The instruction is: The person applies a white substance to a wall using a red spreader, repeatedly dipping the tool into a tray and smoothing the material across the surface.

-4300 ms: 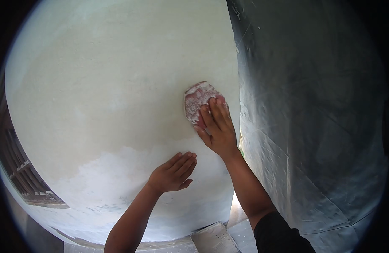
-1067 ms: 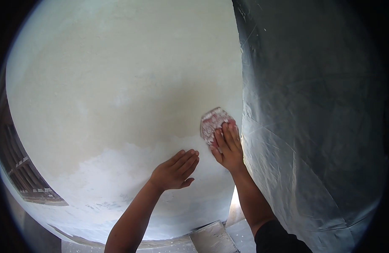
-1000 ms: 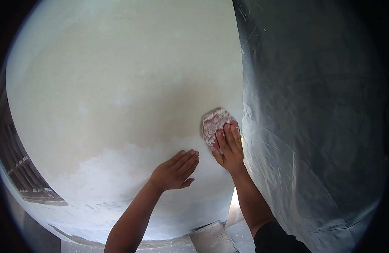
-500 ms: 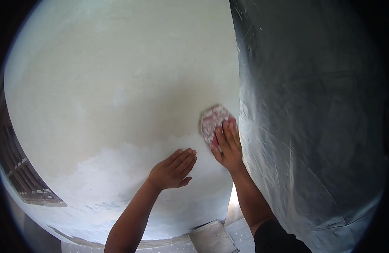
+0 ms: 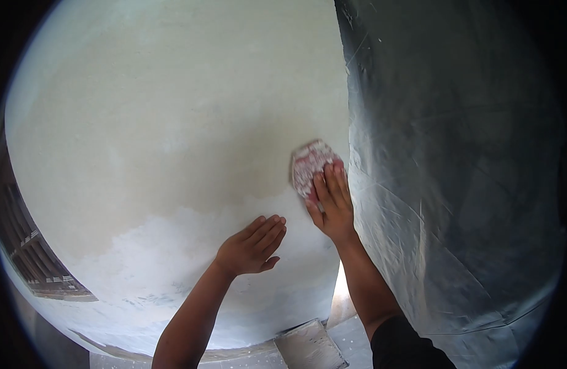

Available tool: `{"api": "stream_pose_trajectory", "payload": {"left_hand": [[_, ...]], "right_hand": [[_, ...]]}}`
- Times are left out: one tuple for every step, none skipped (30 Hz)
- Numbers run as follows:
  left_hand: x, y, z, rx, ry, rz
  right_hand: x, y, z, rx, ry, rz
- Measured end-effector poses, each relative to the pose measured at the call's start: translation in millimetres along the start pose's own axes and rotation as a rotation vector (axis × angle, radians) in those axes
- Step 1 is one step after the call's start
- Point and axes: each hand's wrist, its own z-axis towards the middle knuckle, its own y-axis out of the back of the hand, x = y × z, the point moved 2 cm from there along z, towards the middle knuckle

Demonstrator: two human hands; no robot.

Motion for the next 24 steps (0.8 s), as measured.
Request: {"api": "stream_pose_trajectory", "payload": {"left_hand": [[-0.5,-0.5,0.4,0.011,-0.002,0.012],[-1.1,-0.6,-0.2,0.012,-0.006,0.006],[-0.5,-0.8,0.0,0.015,-0.002,0.007],[-0.6,-0.9,0.5,0.017,0.004,0.007],[-1.0,-0.5,1.3,0.016,0.002,0.004],[-1.0,0.3,1.7,0.017,0.002,0.003],[-0.4,0.7,2.0,0.015,0.003,0.005],[0.4,0.7,2.6,0.014,0.004,0.008],[-0.3,0.8,2.2,0.017,0.000,0.012],[-0.4,0.7,2.2,0.020,-0.004,0.017],[0.1,0.2,2.5,0.019,-0.001,0.019],[0.0,-0.4,2.4,0.013,-0.003,0.018],[-0.5,-0.6,1.9,0.008,-0.006,0.016],[-1.0,0.1,1.8,0.012,-0.007,0.013],[-1.0,1.1,2.2,0.010,0.003,0.008],[-1.1,1.4,3.0,0.007,0.013,0.003],[-1.2,1.2,3.3,0.006,0.012,0.000],[-1.0,1.0,3.1,0.005,0.010,0.003],[-1.0,0.7,3.1,0.004,0.010,0.007],[-1.2,0.7,3.6,0.005,0.011,0.006],[-0.9,1.0,3.6,0.007,0.011,0.003],[-1.0,0.9,3.4,0.009,0.012,0.000],[-1.0,0.4,3.2,0.007,0.013,0.002],[-1.2,-0.3,2.8,0.011,0.004,0.010]], "right_hand": [[-0.7,-2.2,13.6,-0.001,0.010,0.010],[-1.0,-4.7,25.7,0.002,0.004,0.007],[-2.2,-7.2,37.7,0.000,0.001,0.002],[-3.1,-7.4,42.8,-0.002,-0.001,-0.002],[-6.0,-10.7,37.9,0.010,-0.001,-0.027],[-7.6,-11.5,26.5,0.011,-0.004,-0.029],[-8.7,-10.0,9.4,0.032,-0.005,-0.027],[-10.1,-8.7,-7.4,0.052,-0.005,-0.024],[-10.9,-7.0,-24.9,0.059,-0.008,-0.025],[-5.5,-1.4,-26.2,0.059,-0.007,-0.024],[-1.4,3.8,-25.3,0.041,-0.019,-0.030],[1.6,7.3,-23.4,0.024,-0.034,-0.034],[1.4,5.5,-18.4,0.025,-0.036,-0.031],[-0.7,0.4,-8.3,0.003,-0.025,-0.018],[0.7,-2.0,7.6,-0.020,-0.013,-0.007],[1.2,-4.7,22.0,-0.019,-0.015,-0.008],[2.0,-7.6,36.5,-0.022,0.007,-0.007],[3.8,-10.4,46.8,-0.026,0.029,-0.004],[5.8,-12.9,52.1,-0.016,0.032,-0.002],[4.6,-13.7,47.8,-0.015,0.032,-0.001],[2.8,-16.1,38.2,0.019,0.029,-0.002],[1.1,-17.7,25.9,0.054,0.028,-0.003],[0.0,-15.1,7.0,0.069,0.009,-0.012],[1.6,-8.9,-13.3,0.068,0.012,-0.010]]}}
